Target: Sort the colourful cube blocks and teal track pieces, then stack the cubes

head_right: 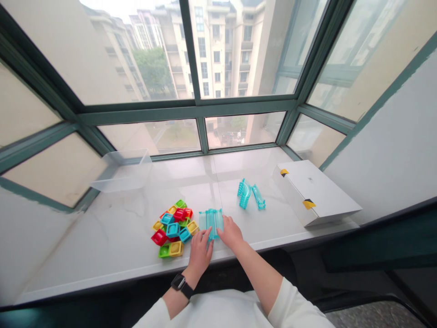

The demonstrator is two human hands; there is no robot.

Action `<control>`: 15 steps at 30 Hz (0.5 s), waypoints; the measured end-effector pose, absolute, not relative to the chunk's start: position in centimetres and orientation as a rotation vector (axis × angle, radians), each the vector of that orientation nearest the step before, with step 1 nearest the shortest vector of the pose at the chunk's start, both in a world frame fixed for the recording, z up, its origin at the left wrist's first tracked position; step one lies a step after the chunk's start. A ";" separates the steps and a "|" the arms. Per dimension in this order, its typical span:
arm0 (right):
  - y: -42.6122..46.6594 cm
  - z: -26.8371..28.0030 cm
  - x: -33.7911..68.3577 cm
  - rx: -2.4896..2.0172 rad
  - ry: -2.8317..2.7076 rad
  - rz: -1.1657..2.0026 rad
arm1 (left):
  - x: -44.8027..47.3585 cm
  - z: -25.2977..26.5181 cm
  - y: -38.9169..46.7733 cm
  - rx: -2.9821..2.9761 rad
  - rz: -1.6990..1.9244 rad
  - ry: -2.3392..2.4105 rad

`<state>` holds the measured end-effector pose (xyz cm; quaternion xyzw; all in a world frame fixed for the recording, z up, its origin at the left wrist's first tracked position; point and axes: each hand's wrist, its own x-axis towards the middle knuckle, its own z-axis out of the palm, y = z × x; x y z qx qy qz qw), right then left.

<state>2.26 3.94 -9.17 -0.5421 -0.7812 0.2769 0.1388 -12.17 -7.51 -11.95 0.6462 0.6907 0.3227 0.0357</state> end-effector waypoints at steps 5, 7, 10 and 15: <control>9.1 -4.0 5.6 -1.330 -1.946 0.542 | -12.4 -10.9 -8.2 2.072 0.974 2.098; 12.9 -1.5 7.4 -1.400 -1.724 0.517 | -12.4 -10.2 -8.1 2.086 0.990 2.074; 18.5 1.0 9.6 -1.666 -1.411 0.940 | -12.3 -9.0 -7.4 2.058 1.045 2.021; 23.2 0.6 10.6 -1.787 -1.315 1.347 | -11.7 -6.7 -5.0 1.897 1.159 1.902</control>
